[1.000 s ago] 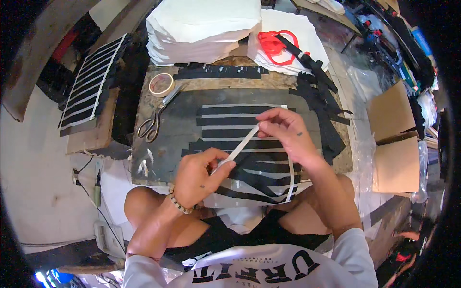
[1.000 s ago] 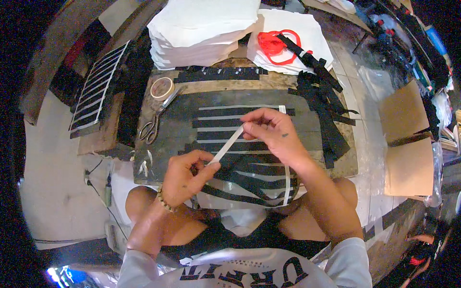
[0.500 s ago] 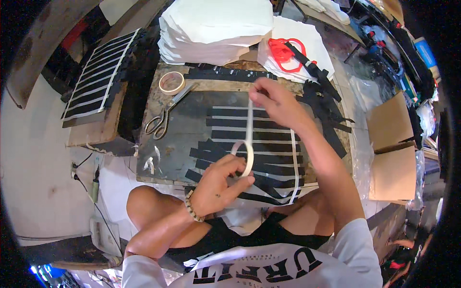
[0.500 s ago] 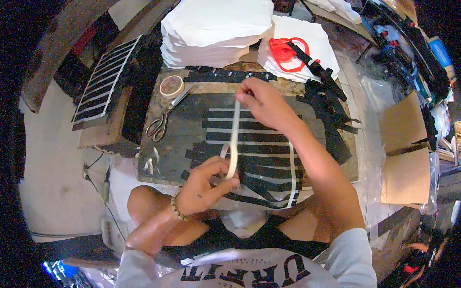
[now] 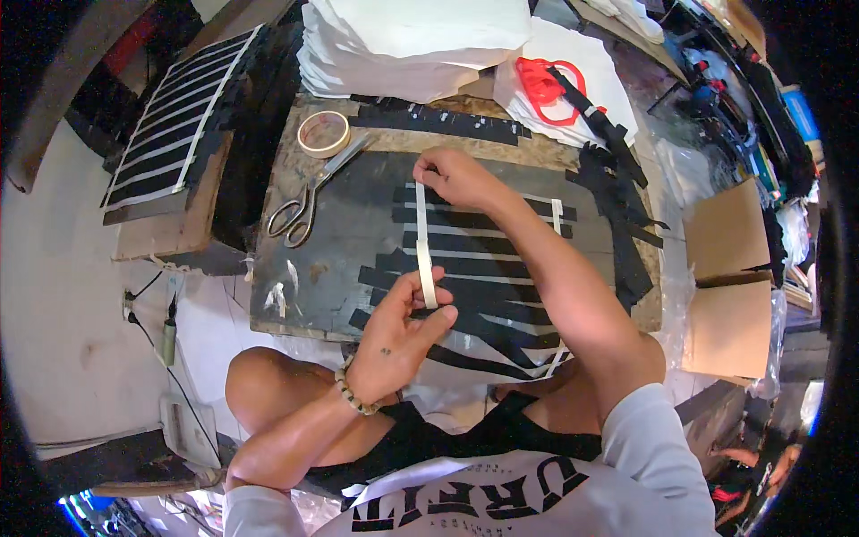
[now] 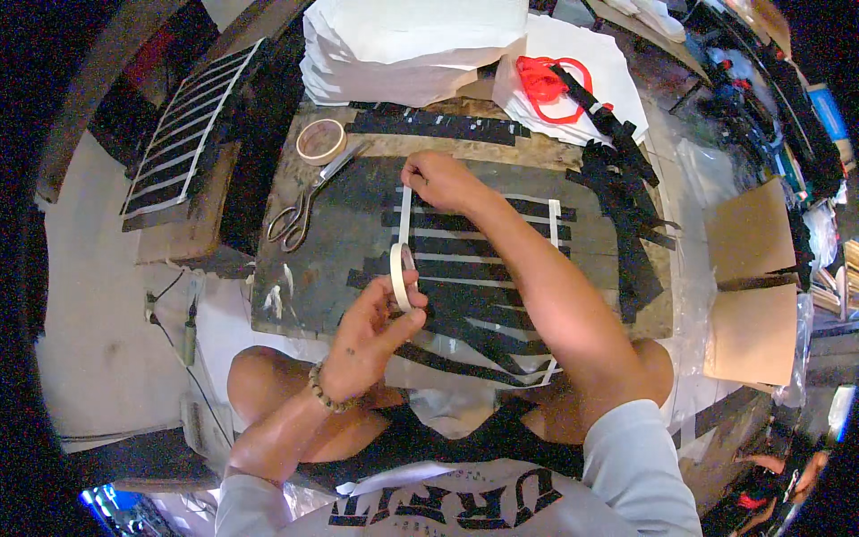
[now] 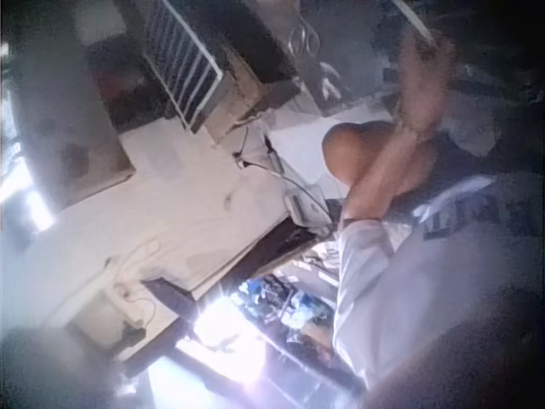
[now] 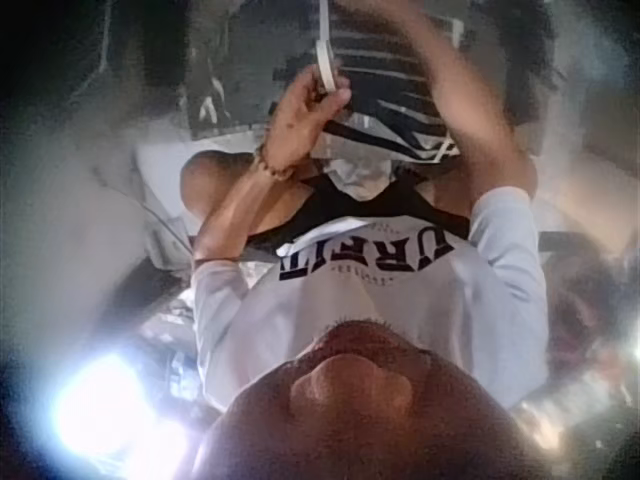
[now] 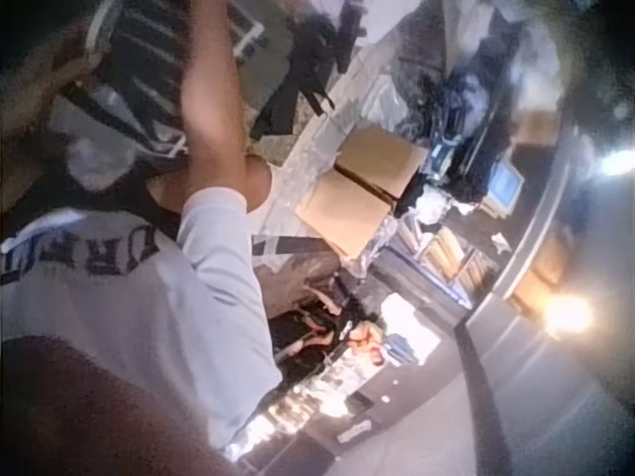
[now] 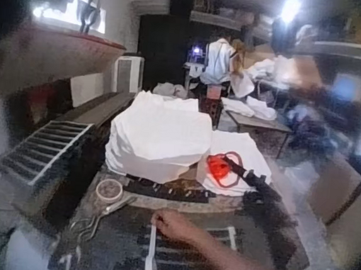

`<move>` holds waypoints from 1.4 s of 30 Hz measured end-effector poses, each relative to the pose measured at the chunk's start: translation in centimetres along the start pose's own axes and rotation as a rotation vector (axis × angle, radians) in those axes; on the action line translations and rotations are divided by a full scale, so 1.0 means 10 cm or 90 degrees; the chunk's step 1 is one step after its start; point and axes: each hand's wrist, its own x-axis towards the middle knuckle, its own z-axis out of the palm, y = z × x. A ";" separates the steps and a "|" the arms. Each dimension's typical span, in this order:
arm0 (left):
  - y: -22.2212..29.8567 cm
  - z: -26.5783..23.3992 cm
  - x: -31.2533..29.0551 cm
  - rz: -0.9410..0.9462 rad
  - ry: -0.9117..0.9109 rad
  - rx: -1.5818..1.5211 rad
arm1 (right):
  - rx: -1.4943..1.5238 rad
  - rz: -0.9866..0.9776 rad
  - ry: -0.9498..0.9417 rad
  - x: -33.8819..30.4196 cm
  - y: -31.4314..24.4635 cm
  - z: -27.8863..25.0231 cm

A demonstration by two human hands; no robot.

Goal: The person applies strips of adhesive tape to black transfer sheets on a workstation, using scissors to cut the tape and pressing it down by hand.

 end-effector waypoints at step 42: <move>-0.10 -0.02 0.09 0.092 0.083 0.108 | -0.065 0.112 -0.018 0.25 0.05 0.13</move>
